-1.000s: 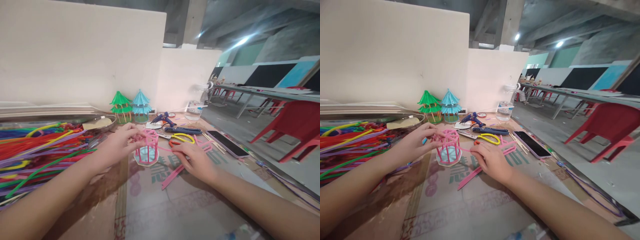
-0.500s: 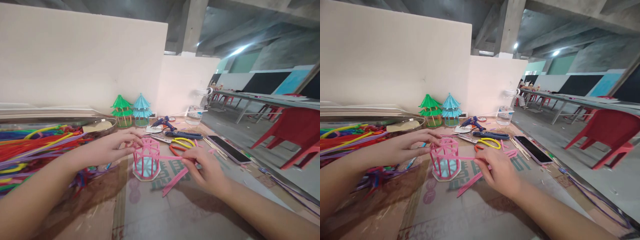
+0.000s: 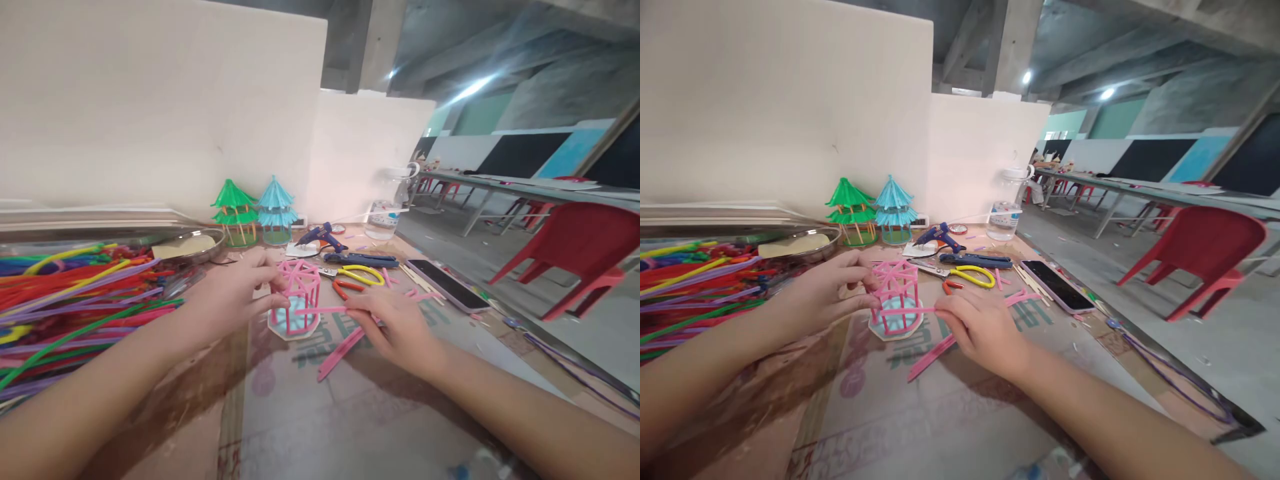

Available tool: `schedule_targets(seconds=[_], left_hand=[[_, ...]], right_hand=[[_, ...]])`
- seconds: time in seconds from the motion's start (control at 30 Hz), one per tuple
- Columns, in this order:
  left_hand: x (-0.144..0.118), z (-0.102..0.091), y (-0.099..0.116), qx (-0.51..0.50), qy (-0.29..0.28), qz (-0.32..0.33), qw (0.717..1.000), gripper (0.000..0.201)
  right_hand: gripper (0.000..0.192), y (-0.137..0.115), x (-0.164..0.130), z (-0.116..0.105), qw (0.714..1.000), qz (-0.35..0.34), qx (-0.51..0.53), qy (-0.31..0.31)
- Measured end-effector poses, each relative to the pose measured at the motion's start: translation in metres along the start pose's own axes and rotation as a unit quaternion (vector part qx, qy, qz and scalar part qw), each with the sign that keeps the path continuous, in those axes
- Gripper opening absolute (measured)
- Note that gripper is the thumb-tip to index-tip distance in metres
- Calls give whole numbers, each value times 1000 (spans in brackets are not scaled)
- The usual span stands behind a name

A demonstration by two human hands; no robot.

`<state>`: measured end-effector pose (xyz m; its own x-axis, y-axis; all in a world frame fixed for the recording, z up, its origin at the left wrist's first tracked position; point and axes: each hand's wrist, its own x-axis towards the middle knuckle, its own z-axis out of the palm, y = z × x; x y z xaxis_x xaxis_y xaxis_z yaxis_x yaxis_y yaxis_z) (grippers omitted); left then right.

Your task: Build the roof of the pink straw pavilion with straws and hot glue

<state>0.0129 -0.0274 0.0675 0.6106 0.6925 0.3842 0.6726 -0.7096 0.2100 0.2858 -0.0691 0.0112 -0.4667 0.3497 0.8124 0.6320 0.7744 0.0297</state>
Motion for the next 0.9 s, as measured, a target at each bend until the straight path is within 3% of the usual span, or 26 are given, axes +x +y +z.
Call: schedule_targets(seconds=[0.17, 0.5, 0.9], left_hand=[[0, 0, 0, -15, 14, 39, 999, 33], [0, -2, 12, -1, 10, 20, 1000, 34], [1, 4, 16, -29, 12, 53, 998, 33]], right_hand=[[21, 5, -1, 3, 999, 33, 20, -18], [19, 1, 1, 4, 999, 44, 10, -12], [18, 4, 3, 5, 998, 53, 14, -10]])
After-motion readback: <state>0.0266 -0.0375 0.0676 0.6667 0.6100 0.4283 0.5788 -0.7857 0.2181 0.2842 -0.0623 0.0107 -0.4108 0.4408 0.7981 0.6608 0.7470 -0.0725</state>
